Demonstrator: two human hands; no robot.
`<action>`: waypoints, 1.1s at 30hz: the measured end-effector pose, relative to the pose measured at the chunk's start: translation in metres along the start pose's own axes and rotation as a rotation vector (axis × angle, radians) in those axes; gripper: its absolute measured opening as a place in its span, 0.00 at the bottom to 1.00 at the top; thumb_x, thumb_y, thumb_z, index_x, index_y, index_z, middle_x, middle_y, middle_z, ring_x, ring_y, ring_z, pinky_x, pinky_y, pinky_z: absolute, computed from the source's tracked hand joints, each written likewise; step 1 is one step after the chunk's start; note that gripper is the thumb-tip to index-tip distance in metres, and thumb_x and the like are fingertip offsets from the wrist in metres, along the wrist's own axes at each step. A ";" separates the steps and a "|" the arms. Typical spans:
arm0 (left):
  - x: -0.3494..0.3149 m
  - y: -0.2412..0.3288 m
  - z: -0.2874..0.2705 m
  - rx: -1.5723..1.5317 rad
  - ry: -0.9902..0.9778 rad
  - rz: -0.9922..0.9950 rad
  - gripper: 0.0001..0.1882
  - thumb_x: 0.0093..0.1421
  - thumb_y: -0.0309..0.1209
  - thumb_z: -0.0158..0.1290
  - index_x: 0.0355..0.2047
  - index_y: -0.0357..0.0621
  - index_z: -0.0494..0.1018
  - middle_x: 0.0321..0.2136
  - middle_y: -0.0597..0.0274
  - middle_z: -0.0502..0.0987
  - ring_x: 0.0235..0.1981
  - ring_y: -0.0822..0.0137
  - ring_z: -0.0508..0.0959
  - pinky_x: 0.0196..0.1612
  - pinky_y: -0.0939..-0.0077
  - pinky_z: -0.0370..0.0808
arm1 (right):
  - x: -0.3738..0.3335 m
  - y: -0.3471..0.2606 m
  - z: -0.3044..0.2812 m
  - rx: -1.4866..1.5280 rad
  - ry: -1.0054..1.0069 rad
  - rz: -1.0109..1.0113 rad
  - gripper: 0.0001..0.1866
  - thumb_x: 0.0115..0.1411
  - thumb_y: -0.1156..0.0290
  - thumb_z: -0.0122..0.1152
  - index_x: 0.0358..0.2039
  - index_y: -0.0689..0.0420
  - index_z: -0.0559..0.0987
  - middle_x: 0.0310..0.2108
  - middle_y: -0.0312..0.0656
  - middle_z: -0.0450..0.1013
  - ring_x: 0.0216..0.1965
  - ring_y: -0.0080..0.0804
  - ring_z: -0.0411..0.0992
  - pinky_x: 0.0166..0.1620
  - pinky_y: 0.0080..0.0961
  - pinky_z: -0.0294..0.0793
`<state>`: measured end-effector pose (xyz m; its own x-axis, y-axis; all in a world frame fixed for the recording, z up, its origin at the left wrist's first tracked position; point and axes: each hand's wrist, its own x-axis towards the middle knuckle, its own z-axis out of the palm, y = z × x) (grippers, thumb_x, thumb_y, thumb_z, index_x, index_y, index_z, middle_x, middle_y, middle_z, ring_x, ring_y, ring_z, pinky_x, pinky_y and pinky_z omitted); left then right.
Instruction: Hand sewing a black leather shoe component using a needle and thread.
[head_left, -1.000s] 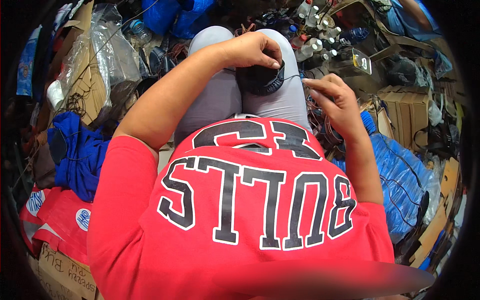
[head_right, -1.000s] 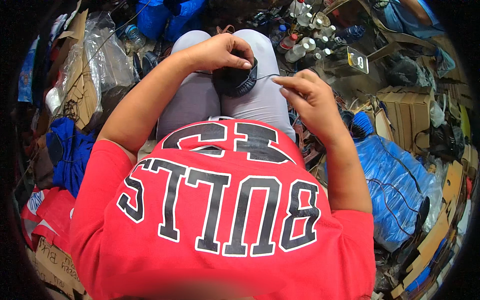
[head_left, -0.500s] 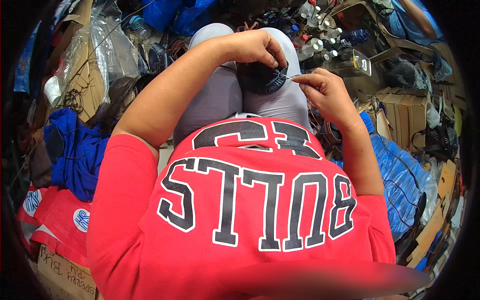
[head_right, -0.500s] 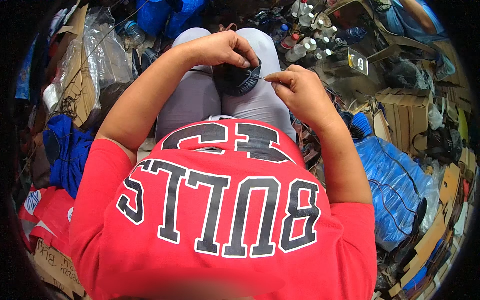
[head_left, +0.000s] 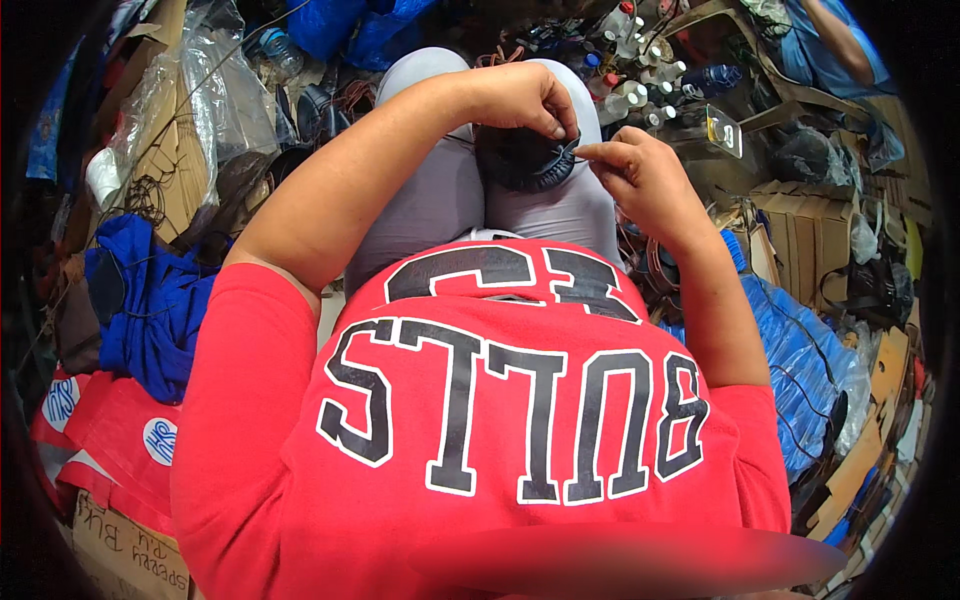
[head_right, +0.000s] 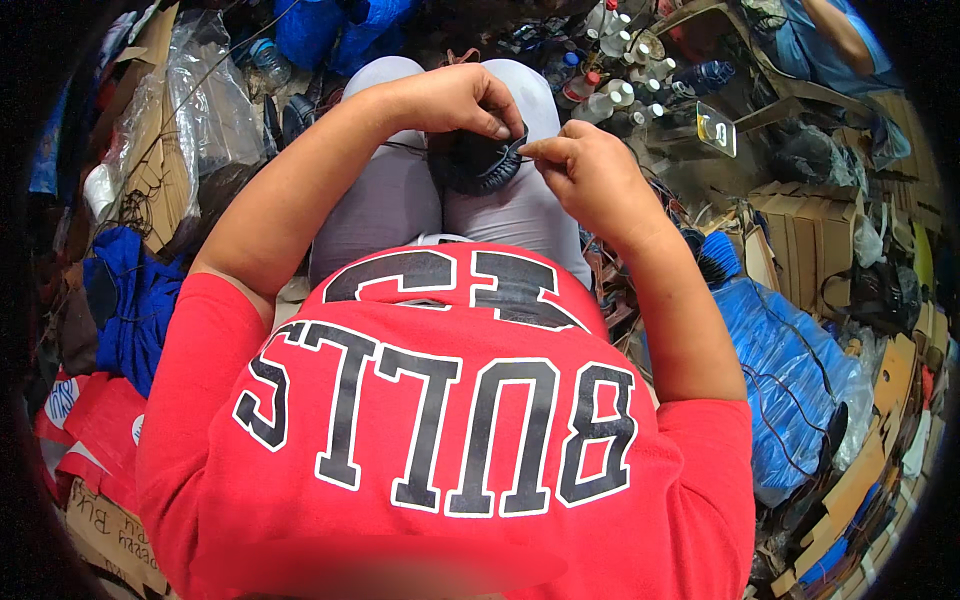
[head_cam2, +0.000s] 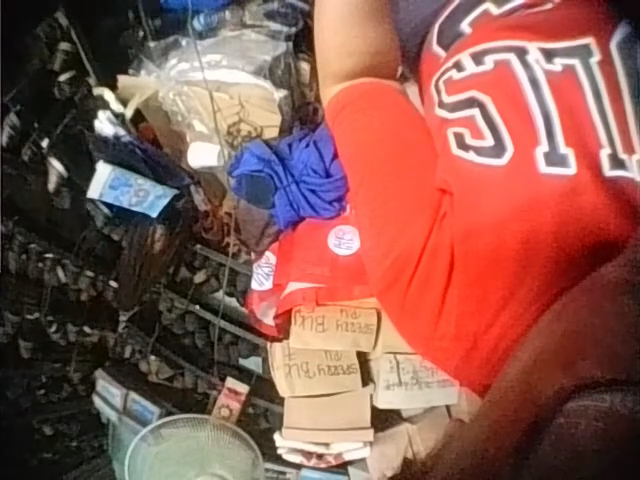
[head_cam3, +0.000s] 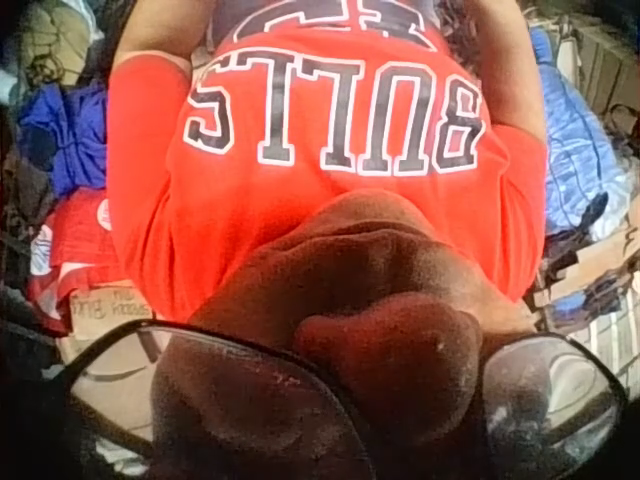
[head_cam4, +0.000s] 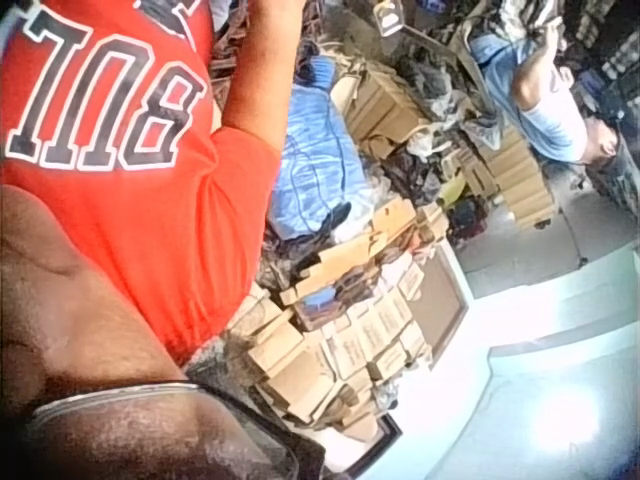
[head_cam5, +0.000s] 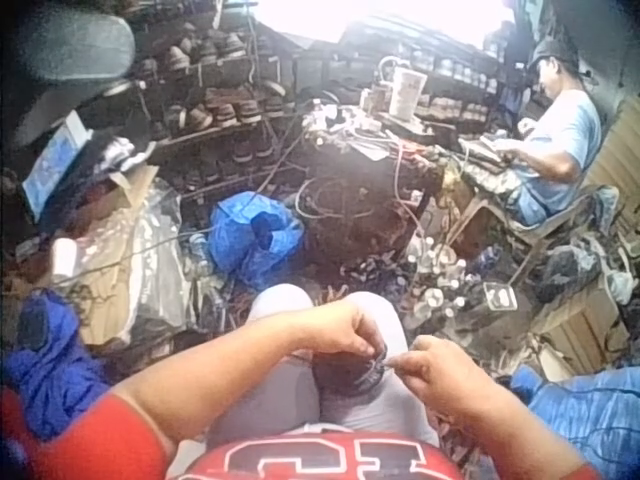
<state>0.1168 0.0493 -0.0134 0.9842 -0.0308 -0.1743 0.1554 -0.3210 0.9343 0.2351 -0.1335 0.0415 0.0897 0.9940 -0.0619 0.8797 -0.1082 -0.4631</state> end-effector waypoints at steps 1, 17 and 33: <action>0.001 0.000 0.002 0.000 0.005 -0.002 0.11 0.52 0.26 0.56 0.37 0.42 0.78 0.33 0.63 0.79 0.37 0.71 0.75 0.46 0.79 0.68 | 0.002 0.008 0.001 0.126 -0.050 0.053 0.11 0.53 0.76 0.56 0.36 0.53 0.81 0.25 0.41 0.67 0.28 0.35 0.69 0.33 0.28 0.68; 0.006 -0.010 0.008 0.265 0.090 0.211 0.11 0.42 0.23 0.61 0.30 0.46 0.80 0.28 0.64 0.72 0.36 0.67 0.71 0.43 0.75 0.68 | 0.010 0.050 0.036 0.728 -0.136 0.145 0.10 0.51 0.77 0.60 0.35 0.57 0.81 0.28 0.32 0.69 0.33 0.20 0.66 0.40 0.16 0.65; -0.073 0.005 0.068 0.403 0.709 0.084 0.09 0.49 0.21 0.56 0.31 0.47 0.78 0.20 0.62 0.69 0.26 0.65 0.72 0.32 0.75 0.69 | -0.033 0.021 0.050 0.023 0.292 -0.122 0.16 0.50 0.75 0.60 0.41 0.50 0.79 0.22 0.38 0.64 0.26 0.34 0.64 0.30 0.27 0.61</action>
<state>0.0400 -0.0150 -0.0169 0.8318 0.4927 0.2556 0.1694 -0.6639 0.7284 0.2271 -0.1696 -0.0101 0.1170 0.9610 0.2507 0.8819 0.0155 -0.4712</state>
